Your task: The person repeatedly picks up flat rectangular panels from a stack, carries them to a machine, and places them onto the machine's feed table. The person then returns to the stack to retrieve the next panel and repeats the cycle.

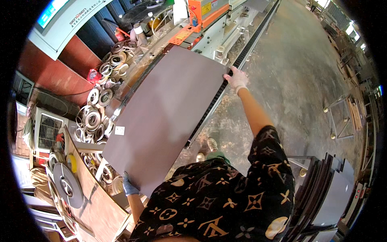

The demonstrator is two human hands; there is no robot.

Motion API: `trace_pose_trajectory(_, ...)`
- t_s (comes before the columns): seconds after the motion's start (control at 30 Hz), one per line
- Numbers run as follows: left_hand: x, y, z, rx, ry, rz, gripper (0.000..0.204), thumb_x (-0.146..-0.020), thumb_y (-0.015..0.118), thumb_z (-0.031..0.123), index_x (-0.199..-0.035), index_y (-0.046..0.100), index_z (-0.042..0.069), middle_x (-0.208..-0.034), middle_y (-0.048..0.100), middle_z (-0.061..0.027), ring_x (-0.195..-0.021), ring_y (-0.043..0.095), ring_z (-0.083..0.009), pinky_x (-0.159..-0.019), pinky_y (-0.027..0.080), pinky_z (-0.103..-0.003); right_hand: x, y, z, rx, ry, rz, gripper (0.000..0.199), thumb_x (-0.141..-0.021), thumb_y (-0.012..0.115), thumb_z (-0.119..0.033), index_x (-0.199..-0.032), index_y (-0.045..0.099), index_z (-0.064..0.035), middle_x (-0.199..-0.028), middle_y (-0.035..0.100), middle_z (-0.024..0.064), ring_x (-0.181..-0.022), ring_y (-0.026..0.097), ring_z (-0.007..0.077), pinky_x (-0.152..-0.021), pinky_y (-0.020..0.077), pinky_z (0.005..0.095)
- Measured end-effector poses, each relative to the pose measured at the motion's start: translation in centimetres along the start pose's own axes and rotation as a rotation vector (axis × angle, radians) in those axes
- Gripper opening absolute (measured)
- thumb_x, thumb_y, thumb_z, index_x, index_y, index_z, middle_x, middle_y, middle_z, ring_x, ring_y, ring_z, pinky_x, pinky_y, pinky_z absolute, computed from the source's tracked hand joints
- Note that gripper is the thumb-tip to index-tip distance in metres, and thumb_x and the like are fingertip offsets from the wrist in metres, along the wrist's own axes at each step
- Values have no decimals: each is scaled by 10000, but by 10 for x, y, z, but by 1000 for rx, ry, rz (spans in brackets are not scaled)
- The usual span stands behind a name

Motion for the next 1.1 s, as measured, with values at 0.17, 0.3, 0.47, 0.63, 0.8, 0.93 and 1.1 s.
trace_pose_trajectory(0.17,-5,1,5,-33,4,3,585,-855,571,443,-1251,518,16,-1205,573,-112,-1078,544,-276,-955,424,-405,-69,20,-1,13,-110,-206,296,-811,614,-415,-1008,675,-203,-918,671,104,-922,635,278,-777,486,388)
trace_pose_trajectory(0.3,-10,-4,6,-38,-4,74,610,-847,576,449,-1269,495,17,-1223,555,-122,-1089,533,-292,-957,423,-417,-89,31,2,74,-177,-187,230,-837,593,-371,-985,683,-220,-850,671,102,-843,645,289,-739,494,386)
trace_pose_trajectory(0.47,-14,-2,9,-71,23,50,653,-829,572,499,-1297,473,54,-1243,543,-106,-1112,512,-298,-962,420,-433,-91,36,6,64,-237,-203,233,-843,594,-350,-991,679,-191,-854,666,119,-829,638,304,-733,493,392)
trace_pose_trajectory(0.63,-19,-6,11,-105,-9,66,694,-827,542,545,-1323,448,68,-1281,519,-101,-1140,489,-307,-986,394,-449,-92,29,-1,108,-329,-342,252,-855,568,-353,-1010,672,-183,-840,659,142,-821,632,321,-723,489,411)
trace_pose_trajectory(0.8,-19,-8,17,-63,9,128,619,-841,573,447,-1305,456,55,-1261,526,-100,-1114,505,-295,-928,433,-456,-95,29,-15,352,-373,-294,264,-863,538,-355,-1013,669,-181,-835,660,142,-830,635,316,-727,487,418)
trace_pose_trajectory(0.93,-14,6,18,-95,30,92,621,-833,578,457,-1296,465,58,-1249,532,-91,-1106,507,-285,-918,439,-454,-94,33,-9,267,-285,-185,240,-868,524,-331,-983,673,-182,-845,662,135,-825,638,319,-721,489,427)
trace_pose_trajectory(1.1,-3,16,22,-98,34,137,603,-834,582,447,-1287,477,63,-1241,541,-86,-1100,514,-287,-916,443,-454,-95,39,4,28,-274,-295,226,-878,500,-300,-965,663,-168,-843,656,154,-826,637,330,-709,490,436)
Point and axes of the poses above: each hand's wrist, its own x-axis away from the middle knuckle, its own y-axis out of the palm, z = x × y, the point moved 7 cm from there along -x, towards the middle knuckle
